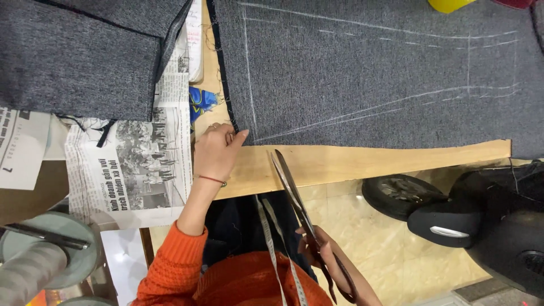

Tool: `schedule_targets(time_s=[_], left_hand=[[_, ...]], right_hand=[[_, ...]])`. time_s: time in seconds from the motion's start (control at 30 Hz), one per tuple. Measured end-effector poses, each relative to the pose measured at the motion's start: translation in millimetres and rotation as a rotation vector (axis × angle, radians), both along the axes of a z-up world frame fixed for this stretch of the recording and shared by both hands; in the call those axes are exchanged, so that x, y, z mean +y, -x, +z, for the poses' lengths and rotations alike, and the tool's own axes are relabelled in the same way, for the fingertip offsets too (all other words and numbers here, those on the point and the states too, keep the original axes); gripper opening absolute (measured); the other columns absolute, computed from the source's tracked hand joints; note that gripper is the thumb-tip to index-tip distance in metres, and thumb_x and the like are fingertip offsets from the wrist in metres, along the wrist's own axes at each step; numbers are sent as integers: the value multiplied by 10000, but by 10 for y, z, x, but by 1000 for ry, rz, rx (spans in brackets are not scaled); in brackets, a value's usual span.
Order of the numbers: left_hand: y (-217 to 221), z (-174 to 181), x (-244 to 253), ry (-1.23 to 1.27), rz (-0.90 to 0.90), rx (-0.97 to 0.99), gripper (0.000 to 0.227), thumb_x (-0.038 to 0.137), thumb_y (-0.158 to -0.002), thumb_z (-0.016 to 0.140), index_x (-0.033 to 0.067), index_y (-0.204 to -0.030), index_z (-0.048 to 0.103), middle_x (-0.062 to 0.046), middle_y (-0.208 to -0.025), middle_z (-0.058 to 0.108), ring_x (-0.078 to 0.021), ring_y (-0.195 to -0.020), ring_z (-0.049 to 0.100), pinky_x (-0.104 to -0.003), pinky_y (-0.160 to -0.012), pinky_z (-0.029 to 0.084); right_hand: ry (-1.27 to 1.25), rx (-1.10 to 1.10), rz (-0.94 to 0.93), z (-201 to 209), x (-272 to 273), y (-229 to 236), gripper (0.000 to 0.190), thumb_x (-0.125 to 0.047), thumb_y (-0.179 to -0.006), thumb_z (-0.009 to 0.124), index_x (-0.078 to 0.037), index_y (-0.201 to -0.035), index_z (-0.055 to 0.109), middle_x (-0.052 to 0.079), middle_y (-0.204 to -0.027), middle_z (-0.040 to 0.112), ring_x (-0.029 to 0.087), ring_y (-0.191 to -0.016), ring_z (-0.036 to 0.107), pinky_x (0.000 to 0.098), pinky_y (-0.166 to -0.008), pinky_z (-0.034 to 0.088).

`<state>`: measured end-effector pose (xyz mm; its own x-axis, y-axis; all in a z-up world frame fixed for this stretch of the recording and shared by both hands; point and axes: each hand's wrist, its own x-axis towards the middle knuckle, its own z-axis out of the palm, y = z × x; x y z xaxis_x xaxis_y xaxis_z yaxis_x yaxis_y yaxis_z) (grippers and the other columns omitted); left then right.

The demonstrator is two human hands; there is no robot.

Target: The person uses large shears to cut a piece of dark gray fabric laid out on a wooden table. They follow white chalk lines drawn on the fabric, cutting along straight edges and curved sections. A wooden pattern piece is visible underneath the fabric during the cutting process.

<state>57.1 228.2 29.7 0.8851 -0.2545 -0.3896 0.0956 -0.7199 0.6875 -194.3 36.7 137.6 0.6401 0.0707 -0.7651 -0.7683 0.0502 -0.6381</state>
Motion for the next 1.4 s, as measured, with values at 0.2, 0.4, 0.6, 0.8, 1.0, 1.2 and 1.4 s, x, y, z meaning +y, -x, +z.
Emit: schedule_targets(time_s=[0.2, 0.4, 0.6, 0.8, 1.0, 1.2, 1.4], left_hand=[[-21, 95, -49, -138, -29, 67, 384, 513, -942, 642, 154, -817, 694, -27, -769, 580, -304, -859, 699, -463, -812, 562], [-27, 221, -42, -67, -30, 89, 494, 420, -1043, 511, 131, -645, 470, -43, -697, 564, -259, -722, 588, -417, -656, 448], [-48, 133, 30, -1, -92, 71, 454, 310, -1031, 529, 108, -642, 414, -57, -663, 503, -257, -715, 545, -418, -643, 406], [-55, 106, 49, 18, -102, 67, 445, 302, -1032, 545, 92, -655, 436, -73, -670, 504, -287, -702, 543, -427, -656, 389], [-55, 114, 51, 12, -96, 104, 435, 304, -1035, 555, 113, -665, 425, -38, -680, 487, -245, -718, 530, -398, -669, 402], [-76, 94, 58, -11, -118, 118, 412, 320, -1028, 563, 107, -684, 484, -35, -670, 514, -244, -722, 554, -400, -667, 423], [-73, 119, 64, 9, -110, 138, 406, 308, -1028, 566, 111, -684, 476, -29, -663, 509, -230, -711, 552, -395, -664, 427]], right_hand=[[-73, -21, -23, -120, -20, 65, 983, -851, -753, 255, -103, -1296, 586, 34, -890, 706, 75, -538, 534, 210, -457, 393], [-277, -116, -114, -413, 119, -32, 900, -798, -849, 312, -67, -1323, 537, 61, -930, 677, 86, -573, 529, 221, -448, 392], [-98, -59, -101, -122, 603, -650, 784, -687, -894, 251, -100, -1327, 537, 19, -912, 628, 69, -609, 451, 218, -528, 349], [3, -128, -164, -331, 916, -707, 665, -625, -943, 319, -114, -1322, 512, 19, -888, 585, 76, -621, 399, 258, -608, 385], [-34, -141, -265, -313, 1074, -782, 650, -653, -932, 335, -142, -1283, 531, 21, -872, 525, 80, -625, 404, 255, -598, 387], [53, -150, -185, -254, 1017, -857, 702, -698, -903, 335, -148, -1292, 532, 6, -896, 455, 108, -803, 438, 273, -735, 396], [50, -125, -189, -259, 1030, -882, 724, -703, -890, 346, -133, -1298, 528, -12, -840, 421, 93, -722, 398, 257, -653, 377]])
